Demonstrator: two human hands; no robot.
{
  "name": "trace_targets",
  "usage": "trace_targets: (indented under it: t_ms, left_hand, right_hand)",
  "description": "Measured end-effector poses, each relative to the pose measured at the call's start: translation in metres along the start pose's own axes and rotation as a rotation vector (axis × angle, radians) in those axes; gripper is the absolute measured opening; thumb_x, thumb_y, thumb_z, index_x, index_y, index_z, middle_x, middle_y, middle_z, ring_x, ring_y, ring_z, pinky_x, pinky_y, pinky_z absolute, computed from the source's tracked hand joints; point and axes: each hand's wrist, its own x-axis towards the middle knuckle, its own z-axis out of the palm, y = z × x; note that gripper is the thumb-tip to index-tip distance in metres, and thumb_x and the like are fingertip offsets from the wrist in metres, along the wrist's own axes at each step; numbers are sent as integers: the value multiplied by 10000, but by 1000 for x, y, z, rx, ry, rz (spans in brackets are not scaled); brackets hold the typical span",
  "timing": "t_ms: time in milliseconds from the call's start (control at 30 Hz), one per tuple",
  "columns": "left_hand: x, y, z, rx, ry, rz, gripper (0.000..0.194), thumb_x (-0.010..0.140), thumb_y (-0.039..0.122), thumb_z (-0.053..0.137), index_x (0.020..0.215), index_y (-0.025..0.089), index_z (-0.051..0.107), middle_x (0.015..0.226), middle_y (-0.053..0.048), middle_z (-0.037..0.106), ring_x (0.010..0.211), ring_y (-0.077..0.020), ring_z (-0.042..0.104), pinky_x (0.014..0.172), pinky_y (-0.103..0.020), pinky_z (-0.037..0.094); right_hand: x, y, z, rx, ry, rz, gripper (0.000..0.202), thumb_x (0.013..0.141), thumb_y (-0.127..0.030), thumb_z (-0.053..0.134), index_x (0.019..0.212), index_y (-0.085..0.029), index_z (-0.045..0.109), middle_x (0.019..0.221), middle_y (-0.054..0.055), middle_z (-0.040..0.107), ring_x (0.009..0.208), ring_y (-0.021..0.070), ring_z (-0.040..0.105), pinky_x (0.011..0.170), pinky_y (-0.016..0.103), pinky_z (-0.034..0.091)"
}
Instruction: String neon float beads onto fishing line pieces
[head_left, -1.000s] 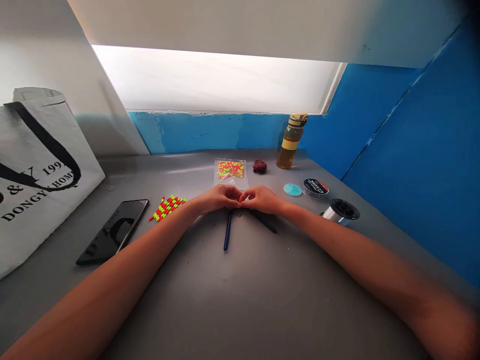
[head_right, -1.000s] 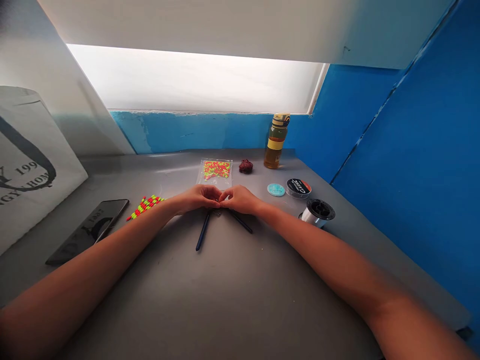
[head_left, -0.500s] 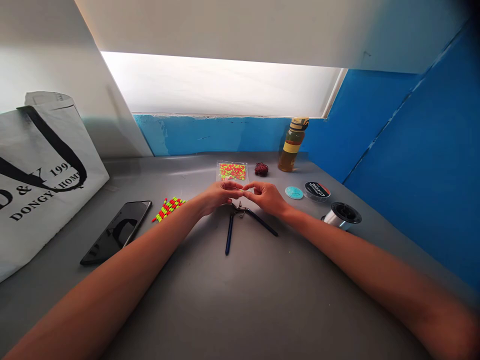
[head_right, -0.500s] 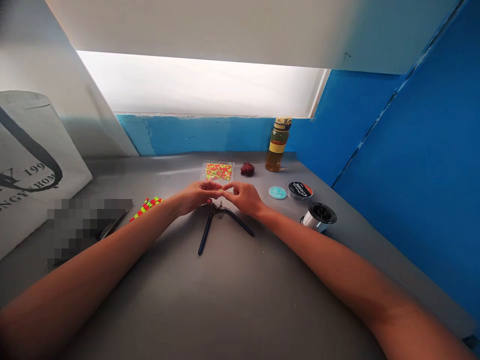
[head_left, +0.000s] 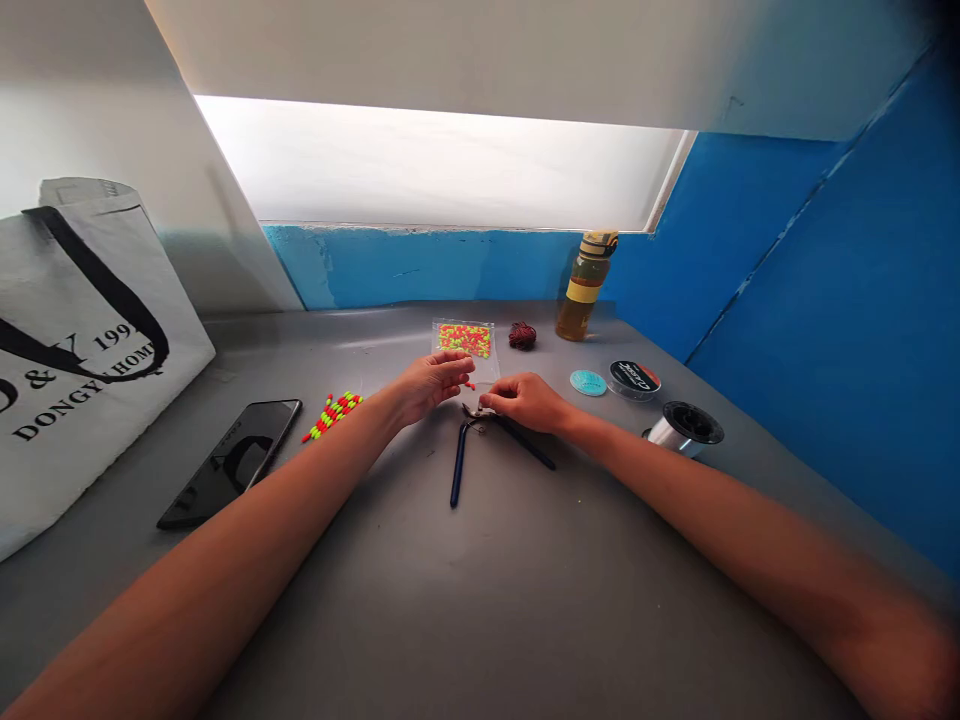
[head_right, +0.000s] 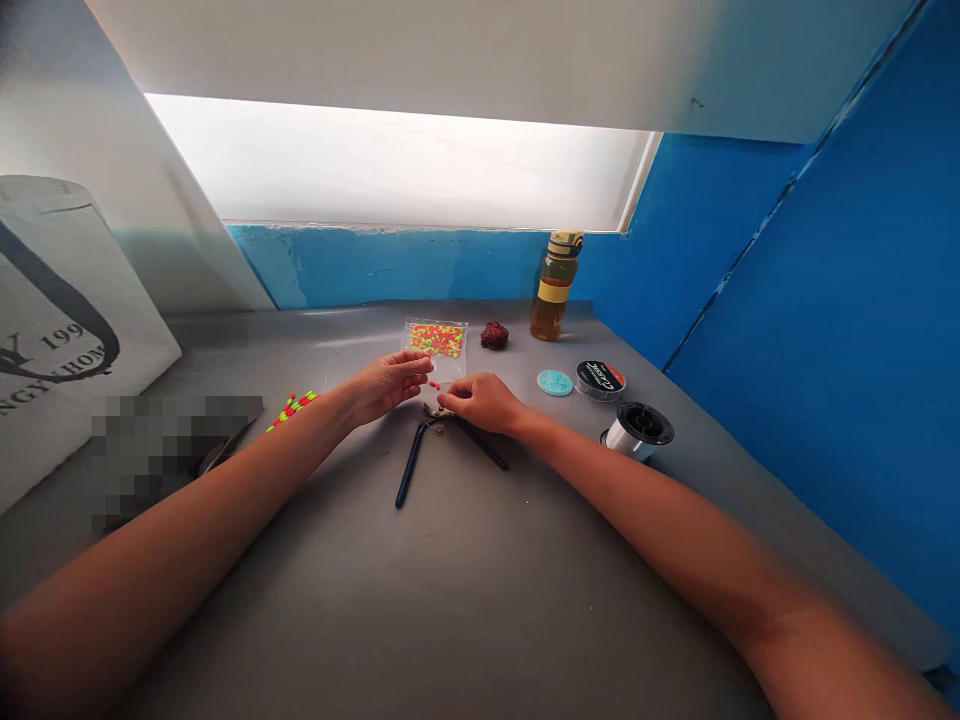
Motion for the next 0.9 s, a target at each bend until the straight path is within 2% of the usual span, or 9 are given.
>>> trace_targets:
  t_ms: [100,233,433,500,533,667,700,800,900]
  left_hand:
    - [-2,2,-1,30,0,3,421,614,310,894,966,190,695,1038,-64,714,821,-122,642,753,-270,480]
    - [-2,3,-2,101,30,-4,456,594,345,900,984,199,715,1114,-76,712,893,-149,641,778,-277,472]
    - [0,2,-4,87,49,-7,449,560,338,915,935,201,708,1037,-53,711,861,-136,630,753,-265,459]
    - [0,2,-4,85,52,-11,456,550,326,919,932,199,704,1011,-44,710,830,-122,624,746,-262,456]
    - [0,2,-4,87,52,-10,461,546,323,920,932,196,704,1001,-43,709,820,-120,623,744,-264,456]
    - [1,1,-4,92,64,-6,468,541,320,920,935,189,704,985,-46,705,803,-115,621,743,-265,457]
    - [1,1,-4,94,68,-8,469,541,321,920,937,190,705,988,-44,705,806,-114,621,743,-262,457]
    - [0,0,-4,98,65,-14,463,543,328,920,934,194,712,995,-39,706,812,-110,617,732,-249,452]
    - [0,0,-3,107,66,-23,445,555,328,916,933,196,722,1013,-40,709,815,-107,615,726,-243,447]
  right_hand:
    - [0,-1,-2,20,-33,5,386,868,-496,552,767,-166,725,689,2,619,662,142,509,630,266,325]
    - [3,1,-8,8,-4,68,482,883,-592,511,750,-166,694,676,12,623,625,139,505,595,274,318]
    - [8,5,-22,-153,111,213,460,877,-575,529,693,-175,662,597,11,560,569,141,457,550,299,280]
    - [7,1,-28,-179,109,246,466,876,-572,530,668,-177,663,579,20,551,550,144,451,549,310,280]
    - [7,-2,-31,-191,71,263,475,872,-577,536,647,-178,661,574,26,552,539,144,448,549,316,280]
    - [-2,-22,-35,-312,-309,294,388,785,-533,662,604,-189,658,603,47,594,538,156,469,545,324,275]
    - [-5,-27,-34,-366,-356,289,342,762,-501,687,617,-192,660,625,53,610,555,166,490,543,324,277]
    - [-9,-39,-30,-510,-392,289,210,741,-394,671,664,-199,650,668,51,623,597,181,529,533,313,291]
    - [-9,-40,-26,-489,-438,342,155,735,-326,621,657,-193,601,656,35,607,593,168,538,516,297,305]
